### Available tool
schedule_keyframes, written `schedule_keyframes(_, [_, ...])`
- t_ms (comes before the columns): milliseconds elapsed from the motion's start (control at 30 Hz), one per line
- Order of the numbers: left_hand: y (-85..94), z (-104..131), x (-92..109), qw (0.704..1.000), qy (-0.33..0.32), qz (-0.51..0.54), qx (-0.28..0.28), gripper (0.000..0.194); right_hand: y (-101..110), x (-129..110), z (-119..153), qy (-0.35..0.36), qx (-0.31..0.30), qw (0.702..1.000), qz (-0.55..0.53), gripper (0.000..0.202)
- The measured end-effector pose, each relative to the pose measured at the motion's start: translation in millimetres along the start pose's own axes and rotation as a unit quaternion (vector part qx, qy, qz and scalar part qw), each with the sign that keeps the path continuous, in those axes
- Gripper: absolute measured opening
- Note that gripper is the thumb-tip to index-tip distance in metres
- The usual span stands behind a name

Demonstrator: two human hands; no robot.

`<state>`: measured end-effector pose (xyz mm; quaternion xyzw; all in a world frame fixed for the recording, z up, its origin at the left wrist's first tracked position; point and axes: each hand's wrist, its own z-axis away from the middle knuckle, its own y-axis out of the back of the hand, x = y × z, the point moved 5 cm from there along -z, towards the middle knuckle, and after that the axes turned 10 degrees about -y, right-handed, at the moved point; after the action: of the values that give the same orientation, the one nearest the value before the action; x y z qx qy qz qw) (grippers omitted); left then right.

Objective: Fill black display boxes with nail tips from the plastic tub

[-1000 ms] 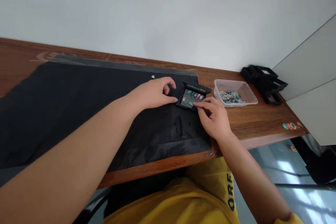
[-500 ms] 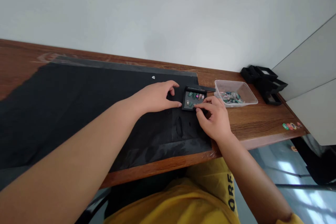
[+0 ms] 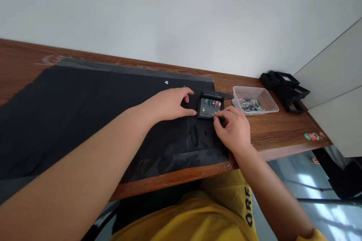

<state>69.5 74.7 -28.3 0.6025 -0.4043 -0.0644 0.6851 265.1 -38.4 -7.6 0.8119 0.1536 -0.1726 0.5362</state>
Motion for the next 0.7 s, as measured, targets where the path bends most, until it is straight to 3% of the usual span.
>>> schedule_keyframes(200, [5.4, 4.3, 10.1, 1.000, 0.002, 0.008, -0.008, 0.097, 0.1, 3.4, -0.3, -0.051, -0.012, 0.999, 0.011, 0.011])
schedule_keyframes(700, [3.6, 3.1, 10.7, 0.999, 0.002, -0.008, -0.041, 0.081, -1.0, -0.7, 0.6, -0.111, -0.051, 0.991, 0.053, 0.017])
